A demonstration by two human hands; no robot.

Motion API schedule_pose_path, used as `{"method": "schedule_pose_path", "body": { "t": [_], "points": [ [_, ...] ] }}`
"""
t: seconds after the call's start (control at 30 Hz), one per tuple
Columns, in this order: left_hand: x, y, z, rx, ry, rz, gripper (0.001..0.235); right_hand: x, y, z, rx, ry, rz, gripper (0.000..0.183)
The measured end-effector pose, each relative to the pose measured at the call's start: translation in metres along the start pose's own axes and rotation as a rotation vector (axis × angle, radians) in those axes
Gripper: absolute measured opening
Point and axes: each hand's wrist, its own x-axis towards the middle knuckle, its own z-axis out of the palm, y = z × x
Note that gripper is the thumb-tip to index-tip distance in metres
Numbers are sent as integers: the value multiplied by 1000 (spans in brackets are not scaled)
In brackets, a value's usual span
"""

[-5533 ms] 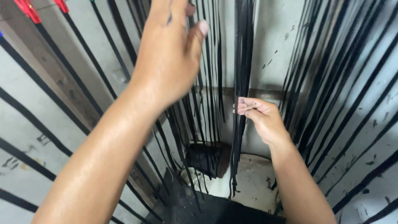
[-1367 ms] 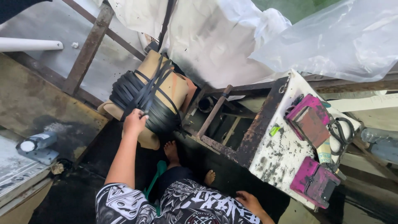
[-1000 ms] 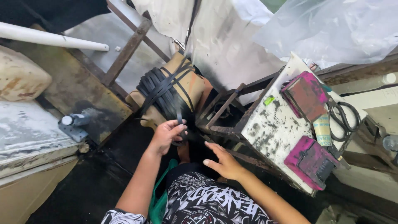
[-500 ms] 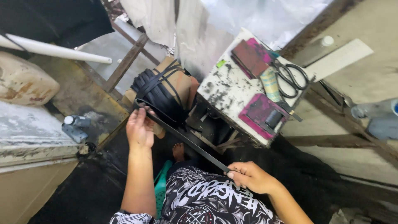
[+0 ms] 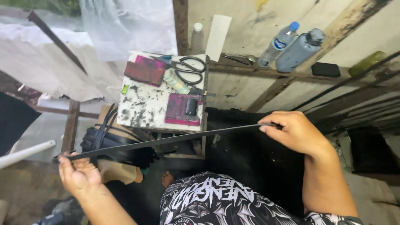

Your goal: Applying dye to leather strips using a sponge and hanging them on a drying rack with clips.

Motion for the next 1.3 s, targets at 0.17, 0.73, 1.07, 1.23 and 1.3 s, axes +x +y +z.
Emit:
{"method": "schedule_pose_path", "body": {
  "t": [0.17, 0.73, 1.07, 1.23, 1.3],
  "points": [
    [21, -4, -10, 66, 31, -19, 4, -3, 2, -4, 424, 280, 259, 16],
    [34, -30, -53, 791, 3, -179, 34, 50, -42, 36, 1180, 437, -17, 12],
    [-164, 1, 90, 838, -1545, -131, 66, 51, -115, 71, 854, -46, -381, 16],
    [-179, -7, 107, 828, -1713, -259, 22, 40, -107, 47, 480, -26, -527, 14],
    [-158, -7, 99, 891, -1557, -40, 15, 36, -94, 34, 509, 103, -327, 13]
  ]
}}
